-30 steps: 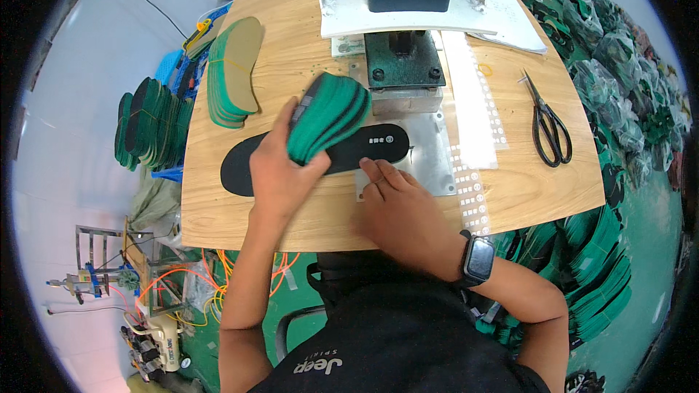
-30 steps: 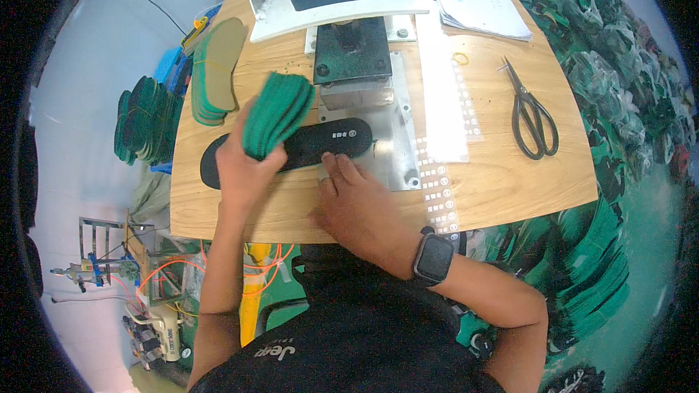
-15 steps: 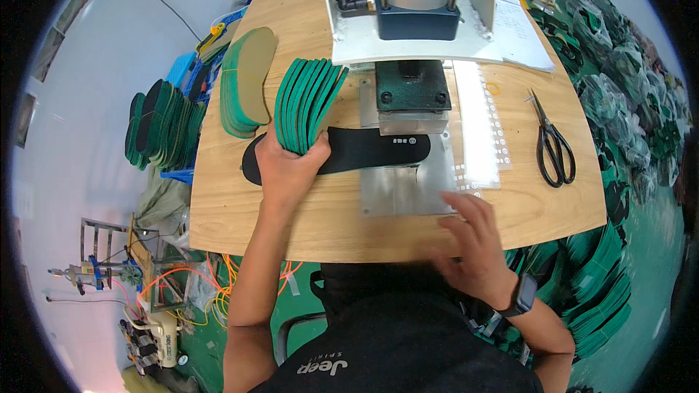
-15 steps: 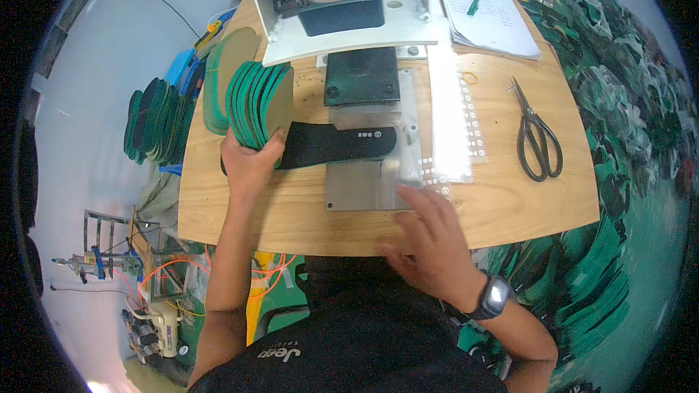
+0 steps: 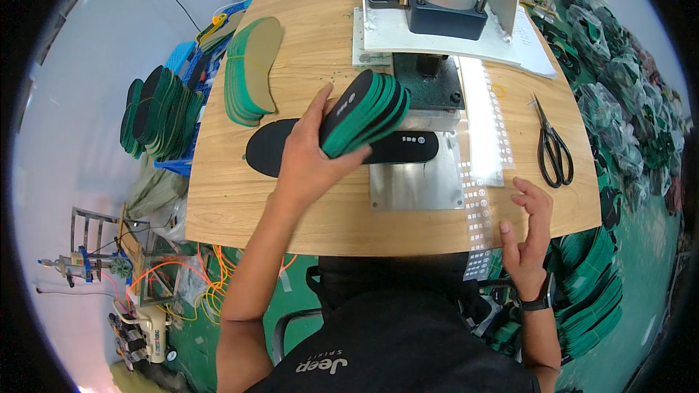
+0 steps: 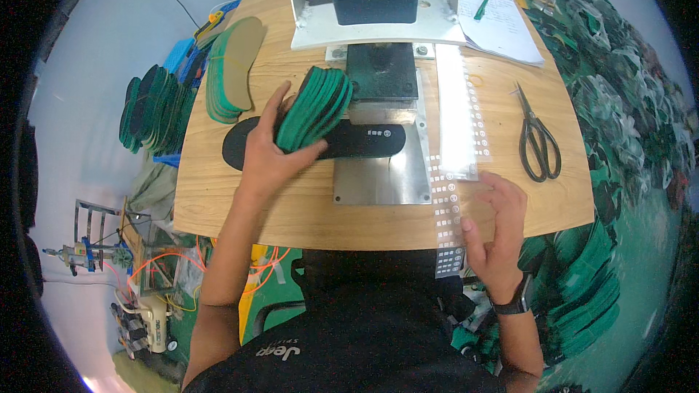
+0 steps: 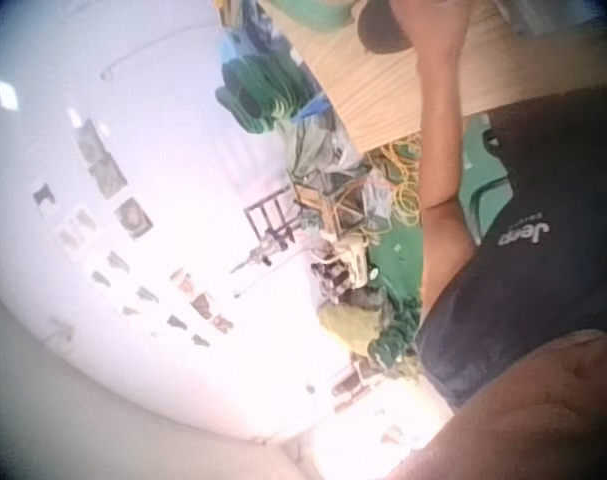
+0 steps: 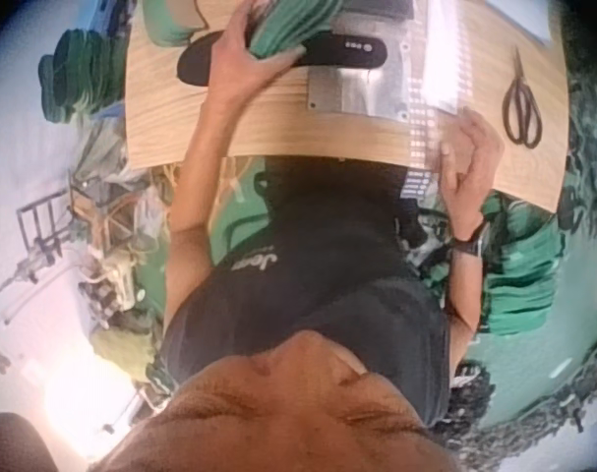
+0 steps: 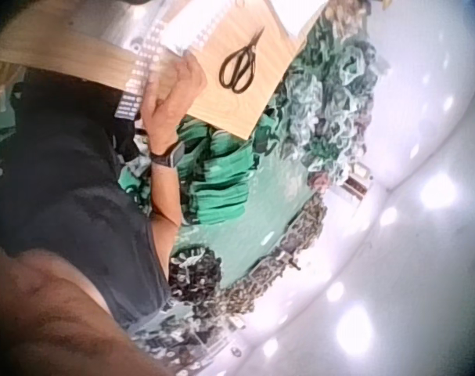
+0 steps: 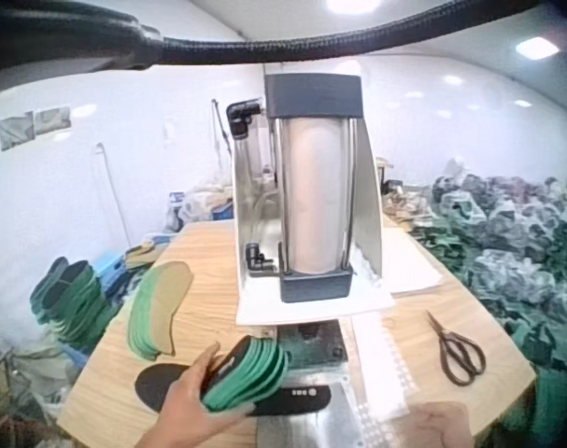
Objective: The person removes a rubber band from a stack of shoe insoles and applies small circular stickers from a sheet to the heel area of each insole. They use shears to cut the sticker sheet into strips and handle the insoles one at a time, placing them into a pile on the wooden workbench.
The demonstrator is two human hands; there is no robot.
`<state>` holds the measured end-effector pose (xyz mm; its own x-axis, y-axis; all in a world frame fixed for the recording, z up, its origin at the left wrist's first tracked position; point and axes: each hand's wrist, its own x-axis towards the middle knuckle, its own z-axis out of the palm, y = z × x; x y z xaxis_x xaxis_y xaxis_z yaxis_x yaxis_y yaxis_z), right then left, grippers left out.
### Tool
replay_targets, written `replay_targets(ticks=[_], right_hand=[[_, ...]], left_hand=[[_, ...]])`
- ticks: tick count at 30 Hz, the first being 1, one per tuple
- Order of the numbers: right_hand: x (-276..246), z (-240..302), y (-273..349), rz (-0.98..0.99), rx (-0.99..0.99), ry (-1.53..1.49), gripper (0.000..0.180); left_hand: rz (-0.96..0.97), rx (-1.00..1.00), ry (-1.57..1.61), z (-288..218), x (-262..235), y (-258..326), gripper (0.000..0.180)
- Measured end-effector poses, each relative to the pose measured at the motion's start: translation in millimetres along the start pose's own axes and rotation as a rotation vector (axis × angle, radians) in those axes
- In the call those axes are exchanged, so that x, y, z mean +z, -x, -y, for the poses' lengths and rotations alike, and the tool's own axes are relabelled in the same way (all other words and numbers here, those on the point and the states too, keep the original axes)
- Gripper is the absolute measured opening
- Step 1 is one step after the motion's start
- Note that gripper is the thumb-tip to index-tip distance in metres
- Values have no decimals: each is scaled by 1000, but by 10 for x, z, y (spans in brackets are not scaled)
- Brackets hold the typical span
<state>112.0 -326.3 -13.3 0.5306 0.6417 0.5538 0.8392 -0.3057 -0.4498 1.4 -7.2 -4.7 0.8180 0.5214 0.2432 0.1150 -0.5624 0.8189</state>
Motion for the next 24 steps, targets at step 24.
replay_targets(ticks=[24], right_hand=[[1510, 1358, -1330, 79, -621, -128, 39]], left_hand=[[286, 239, -564, -83, -916, 569, 52]])
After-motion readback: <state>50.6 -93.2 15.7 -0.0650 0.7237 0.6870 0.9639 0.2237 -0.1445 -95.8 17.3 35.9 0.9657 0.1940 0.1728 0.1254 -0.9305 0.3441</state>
